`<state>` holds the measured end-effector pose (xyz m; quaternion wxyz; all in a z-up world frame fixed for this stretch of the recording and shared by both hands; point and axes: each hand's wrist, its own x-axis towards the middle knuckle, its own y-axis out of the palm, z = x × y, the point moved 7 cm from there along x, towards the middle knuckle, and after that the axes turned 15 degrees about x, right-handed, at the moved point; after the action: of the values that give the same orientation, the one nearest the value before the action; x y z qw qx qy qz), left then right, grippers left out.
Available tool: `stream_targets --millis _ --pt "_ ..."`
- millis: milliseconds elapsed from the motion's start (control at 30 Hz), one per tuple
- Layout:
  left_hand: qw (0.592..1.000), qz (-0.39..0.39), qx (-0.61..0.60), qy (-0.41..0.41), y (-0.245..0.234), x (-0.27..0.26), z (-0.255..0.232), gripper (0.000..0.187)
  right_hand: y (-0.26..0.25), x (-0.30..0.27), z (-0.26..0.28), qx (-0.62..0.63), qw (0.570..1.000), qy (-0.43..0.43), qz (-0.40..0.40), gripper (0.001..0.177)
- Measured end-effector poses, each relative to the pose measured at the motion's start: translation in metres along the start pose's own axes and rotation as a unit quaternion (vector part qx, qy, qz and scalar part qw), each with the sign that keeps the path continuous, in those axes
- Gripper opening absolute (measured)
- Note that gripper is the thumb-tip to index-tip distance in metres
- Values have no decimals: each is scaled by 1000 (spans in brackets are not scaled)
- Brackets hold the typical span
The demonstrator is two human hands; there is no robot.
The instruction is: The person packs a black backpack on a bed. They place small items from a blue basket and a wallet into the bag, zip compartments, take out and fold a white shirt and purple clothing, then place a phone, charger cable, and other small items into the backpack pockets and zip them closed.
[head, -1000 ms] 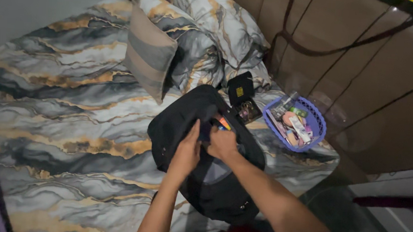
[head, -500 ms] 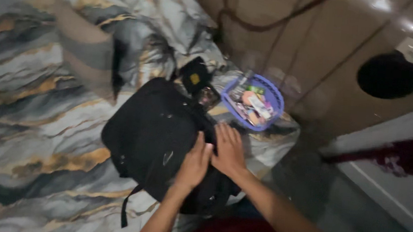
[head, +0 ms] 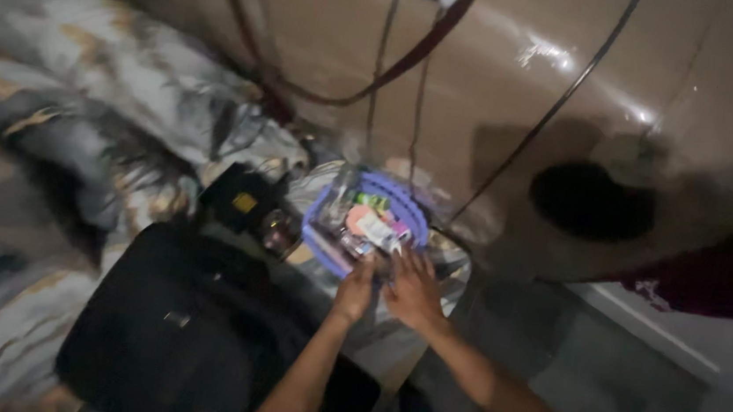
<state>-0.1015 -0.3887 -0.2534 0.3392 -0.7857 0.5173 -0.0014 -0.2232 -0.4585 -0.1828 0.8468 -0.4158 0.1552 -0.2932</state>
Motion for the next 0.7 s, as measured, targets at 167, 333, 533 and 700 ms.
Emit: stream_targets --millis 167,333,533,700 --pt "993 19 -40 -114 72 61 73 75 30 33 -38 -58 998 -16 26 70" --pt "986 -22 -106 -130 95 93 103 69 38 61 -42 -78 995 17 57 71" --pt "971 -48 -215 -95 97 75 72 40 9 49 -46 196 979 60 -22 44" --pt "966 -239 -57 86 30 28 -23 28 -14 30 -39 300 937 0 -177 38"
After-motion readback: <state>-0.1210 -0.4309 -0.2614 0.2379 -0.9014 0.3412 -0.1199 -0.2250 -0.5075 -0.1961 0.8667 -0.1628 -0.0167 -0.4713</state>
